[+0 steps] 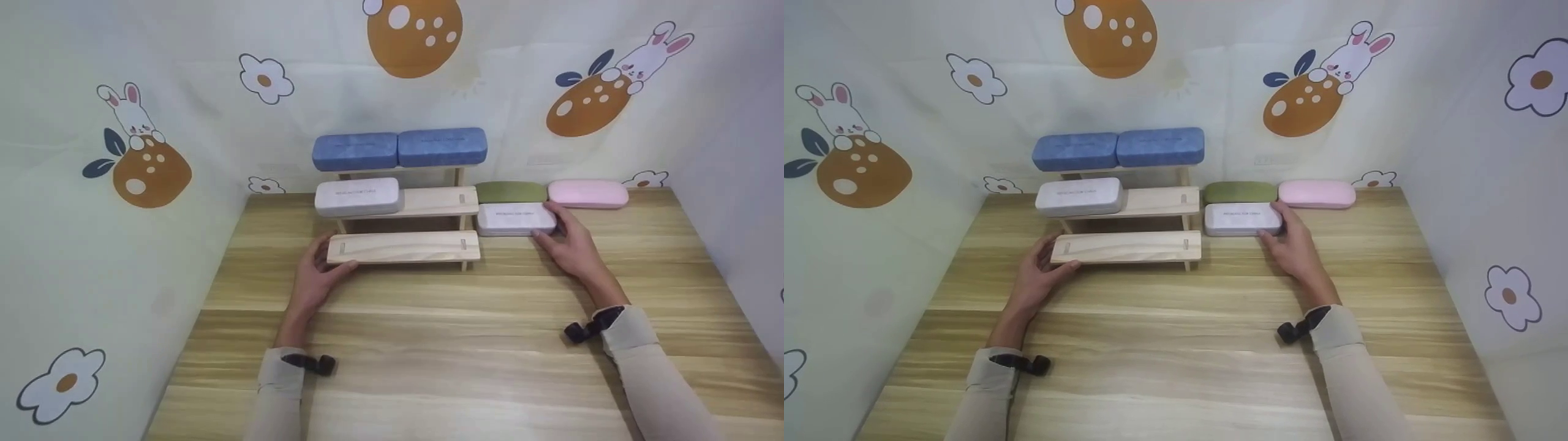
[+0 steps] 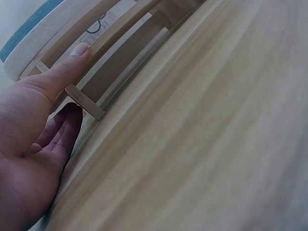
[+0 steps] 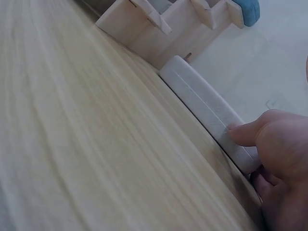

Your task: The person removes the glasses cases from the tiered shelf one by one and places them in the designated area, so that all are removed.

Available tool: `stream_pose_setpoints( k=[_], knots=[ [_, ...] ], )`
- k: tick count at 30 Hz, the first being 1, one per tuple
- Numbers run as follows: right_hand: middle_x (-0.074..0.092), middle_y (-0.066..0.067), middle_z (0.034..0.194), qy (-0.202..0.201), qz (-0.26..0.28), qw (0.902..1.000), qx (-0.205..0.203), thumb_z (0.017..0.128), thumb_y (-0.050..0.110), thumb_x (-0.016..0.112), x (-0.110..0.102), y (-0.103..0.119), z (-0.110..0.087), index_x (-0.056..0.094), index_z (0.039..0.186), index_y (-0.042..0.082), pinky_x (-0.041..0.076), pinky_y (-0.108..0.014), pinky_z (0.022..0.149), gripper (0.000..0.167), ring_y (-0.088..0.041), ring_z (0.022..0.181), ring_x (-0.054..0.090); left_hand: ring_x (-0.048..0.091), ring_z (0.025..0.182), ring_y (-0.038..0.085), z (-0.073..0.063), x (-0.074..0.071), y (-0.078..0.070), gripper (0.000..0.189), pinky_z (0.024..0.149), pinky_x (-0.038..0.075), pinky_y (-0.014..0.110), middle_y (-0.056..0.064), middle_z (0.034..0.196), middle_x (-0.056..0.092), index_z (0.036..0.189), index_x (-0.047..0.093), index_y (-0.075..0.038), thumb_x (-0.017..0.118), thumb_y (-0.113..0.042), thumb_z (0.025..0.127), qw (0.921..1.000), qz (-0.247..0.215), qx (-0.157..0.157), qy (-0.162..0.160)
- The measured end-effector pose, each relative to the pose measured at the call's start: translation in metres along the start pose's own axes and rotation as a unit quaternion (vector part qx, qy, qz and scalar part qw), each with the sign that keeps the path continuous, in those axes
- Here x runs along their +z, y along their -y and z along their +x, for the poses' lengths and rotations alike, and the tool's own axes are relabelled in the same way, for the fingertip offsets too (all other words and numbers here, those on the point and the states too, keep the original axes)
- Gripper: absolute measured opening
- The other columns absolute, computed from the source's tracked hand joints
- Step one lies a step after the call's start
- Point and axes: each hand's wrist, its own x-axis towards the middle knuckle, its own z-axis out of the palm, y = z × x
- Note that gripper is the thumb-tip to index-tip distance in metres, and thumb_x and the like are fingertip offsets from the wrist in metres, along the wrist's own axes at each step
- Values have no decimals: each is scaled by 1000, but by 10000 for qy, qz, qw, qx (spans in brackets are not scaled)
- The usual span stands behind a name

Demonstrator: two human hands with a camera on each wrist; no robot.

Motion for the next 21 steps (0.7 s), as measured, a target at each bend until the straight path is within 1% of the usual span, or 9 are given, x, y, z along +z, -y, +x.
stream_pose_setpoints(
  k=[1, 3, 5, 11, 17, 21],
  knots=[
    [42, -28, 169, -16, -60, 10000, -3, 102, 12, 76, 1, 0, 0, 44, 159, -4, 26, -40, 136, 67, -42, 162, 34, 63, 136, 24, 0, 0, 0, 86, 109, 55, 24, 11, 147, 65, 156, 53, -14, 97, -21, 83, 10000, 1, -2, -8],
    [42, -28, 168, -35, -102, 9999, -6, 102, 11, 76, 1, -1, 0, 44, 159, -4, 26, -50, 135, 67, -42, 161, 34, 63, 136, 24, 0, 0, 1, 86, 110, 55, 25, 9, 148, 64, 156, 53, -15, 97, -22, 83, 10000, 9, -5, -5],
    [41, -29, 168, -49, -85, 10000, -5, 102, 11, 76, 2, -1, 0, 43, 160, -4, 25, -53, 135, 68, -44, 161, 34, 63, 136, 24, 0, 1, 1, 86, 110, 55, 25, 8, 148, 64, 156, 53, -17, 98, -23, 83, 10000, 13, 0, 1],
    [37, -31, 170, -96, -8, 10000, -9, 99, 12, 79, 4, 2, -1, 40, 161, -5, 22, -57, 136, 76, -46, 162, 31, 63, 136, 25, 0, 0, 2, 87, 111, 55, 25, 10, 149, 64, 157, 52, -15, 97, -22, 83, 10000, 32, 23, 4],
    [35, -29, 171, -197, 40, 9998, 32, 98, 11, 81, 7, 6, -1, 38, 163, -4, 21, -58, 136, 79, -45, 163, 28, 62, 137, 25, 0, -1, 2, 87, 112, 54, 27, 10, 150, 63, 157, 52, -15, 97, -20, 83, 10000, 76, 19, -18],
    [35, -26, 173, -210, 69, 9997, 83, 98, 13, 81, 9, 12, 1, 36, 165, -1, 22, -58, 136, 82, -44, 164, 28, 61, 139, 24, 0, 0, 3, 87, 113, 53, 26, 10, 152, 62, 157, 52, -15, 97, -22, 83, 10000, 33, 11, 18]
  ],
)
